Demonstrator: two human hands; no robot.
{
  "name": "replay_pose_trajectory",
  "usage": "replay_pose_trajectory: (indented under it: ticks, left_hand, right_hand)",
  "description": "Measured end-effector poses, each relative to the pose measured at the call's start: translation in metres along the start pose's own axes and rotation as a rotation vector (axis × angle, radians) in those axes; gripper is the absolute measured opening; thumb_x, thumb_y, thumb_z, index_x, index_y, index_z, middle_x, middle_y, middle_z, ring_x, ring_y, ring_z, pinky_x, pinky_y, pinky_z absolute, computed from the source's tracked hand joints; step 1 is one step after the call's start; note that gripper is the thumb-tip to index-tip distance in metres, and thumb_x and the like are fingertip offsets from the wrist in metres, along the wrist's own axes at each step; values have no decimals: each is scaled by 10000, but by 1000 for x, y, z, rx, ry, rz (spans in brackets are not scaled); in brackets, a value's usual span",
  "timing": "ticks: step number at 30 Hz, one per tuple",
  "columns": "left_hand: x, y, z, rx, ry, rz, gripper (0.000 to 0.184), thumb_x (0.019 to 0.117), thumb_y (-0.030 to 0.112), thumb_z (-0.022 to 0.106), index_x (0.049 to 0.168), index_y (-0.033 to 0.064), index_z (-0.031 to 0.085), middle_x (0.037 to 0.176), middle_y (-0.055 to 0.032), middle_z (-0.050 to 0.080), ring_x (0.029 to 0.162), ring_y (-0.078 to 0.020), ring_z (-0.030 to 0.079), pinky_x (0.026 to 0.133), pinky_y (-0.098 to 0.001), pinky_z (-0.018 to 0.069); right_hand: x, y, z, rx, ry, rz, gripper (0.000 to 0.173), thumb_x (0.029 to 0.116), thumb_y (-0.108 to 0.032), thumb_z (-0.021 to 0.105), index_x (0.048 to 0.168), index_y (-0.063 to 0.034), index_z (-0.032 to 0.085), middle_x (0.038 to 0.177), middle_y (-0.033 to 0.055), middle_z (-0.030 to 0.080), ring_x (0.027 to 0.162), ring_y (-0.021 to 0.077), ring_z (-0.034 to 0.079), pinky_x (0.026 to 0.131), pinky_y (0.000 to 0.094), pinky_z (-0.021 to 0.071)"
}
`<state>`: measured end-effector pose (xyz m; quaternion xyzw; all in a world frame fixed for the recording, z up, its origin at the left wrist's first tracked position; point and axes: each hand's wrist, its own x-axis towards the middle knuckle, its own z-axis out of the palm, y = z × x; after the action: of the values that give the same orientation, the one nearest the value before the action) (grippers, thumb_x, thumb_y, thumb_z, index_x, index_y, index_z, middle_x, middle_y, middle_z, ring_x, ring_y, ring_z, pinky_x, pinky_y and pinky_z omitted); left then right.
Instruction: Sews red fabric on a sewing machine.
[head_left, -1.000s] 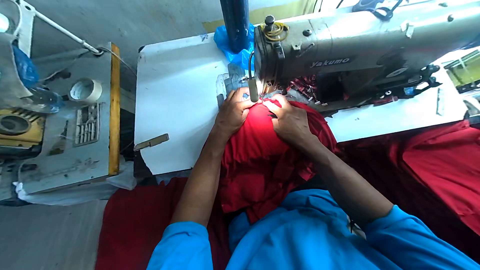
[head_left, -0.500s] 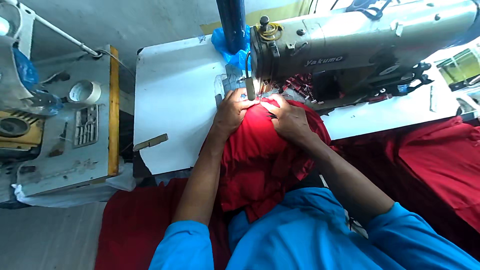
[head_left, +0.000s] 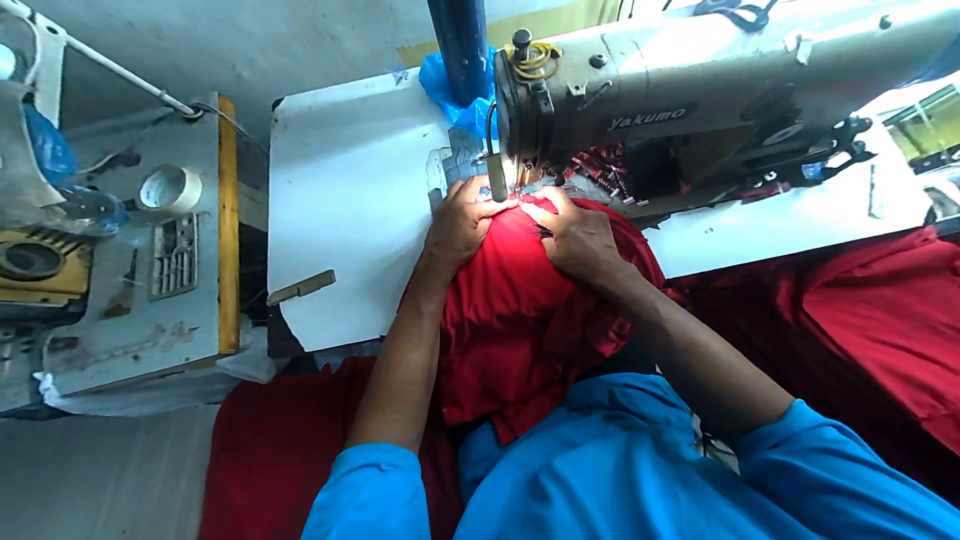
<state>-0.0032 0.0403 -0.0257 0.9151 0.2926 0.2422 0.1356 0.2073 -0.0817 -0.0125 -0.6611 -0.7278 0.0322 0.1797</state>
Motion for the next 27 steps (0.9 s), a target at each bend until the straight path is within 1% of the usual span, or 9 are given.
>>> replay_pose_trajectory:
  ticks: [2, 5, 9, 12, 17, 20, 23, 27]
  left_hand:
    - [1, 1, -1, 3, 2, -3, 415, 1000, 114, 510, 1213, 364, 764, 1416, 1, 601, 1226, -214, 567, 1013, -399, 483]
    - [2, 0, -1, 6, 10, -5, 411, 1000, 116, 515, 1205, 368, 766, 1427, 2, 594, 1223, -211, 569, 1003, -391, 487]
    - [2, 3, -3, 5, 8, -10, 402, 1005, 121, 500, 1199, 346, 772, 1443, -25, 590, 1238, -229, 573, 1019, -409, 488]
    - [2, 4, -4, -14, 9, -7, 401, 1006, 118, 496, 1193, 335, 776, 1460, -19, 582, 1254, -227, 566, 1038, -406, 475]
    - [1, 3, -3, -4, 9, -2, 419, 1003, 108, 494, 1204, 351, 771, 1493, -17, 558, 1270, -223, 561, 1044, -403, 474]
    - [0, 4, -2, 5, 32, 7, 409, 1004, 111, 502, 1190, 352, 776, 1489, -16, 561, 1226, -219, 581, 1005, -402, 491]
    - [0, 3, -2, 15, 31, 8, 404, 1013, 125, 505, 1204, 364, 768, 1493, -12, 555, 1234, -214, 576, 1017, -394, 488]
    - [0, 5, -2, 20, 39, 12, 393, 1012, 126, 511, 1202, 353, 770, 1480, -34, 562, 1245, -224, 575, 1029, -396, 486]
  right_hand:
    - [0, -1, 1, -6, 3, 10, 489, 910, -155, 571, 1376, -267, 670, 1454, 51, 563, 809, 250, 688, 591, 475, 551]
    - [1, -3, 3, -12, 27, 25, 480, 905, -162, 574, 1359, -274, 684, 1432, 43, 580, 803, 244, 688, 583, 471, 547]
    - [1, -5, 0, 8, 12, 47, 481, 895, -153, 609, 1355, -269, 689, 1452, 51, 569, 804, 257, 692, 600, 492, 555]
    - [1, -5, -1, 6, 6, 39, 481, 903, -153, 604, 1363, -273, 681, 1453, 44, 566, 815, 255, 693, 604, 489, 558]
    - [1, -3, -2, 3, -5, 27, 491, 907, -159, 598, 1376, -284, 671, 1461, 41, 563, 807, 258, 694, 603, 489, 562]
    - [0, 0, -4, 17, -17, 8, 503, 904, -157, 601, 1385, -285, 666, 1472, 41, 552, 817, 254, 691, 616, 491, 562]
    - [0, 2, -3, 9, -9, -6, 489, 911, -165, 594, 1380, -280, 670, 1469, 45, 553, 811, 256, 689, 608, 487, 557]
    - [0, 0, -3, 0, -10, 7, 484, 912, -172, 586, 1372, -296, 673, 1484, 39, 547, 802, 252, 691, 609, 488, 558]
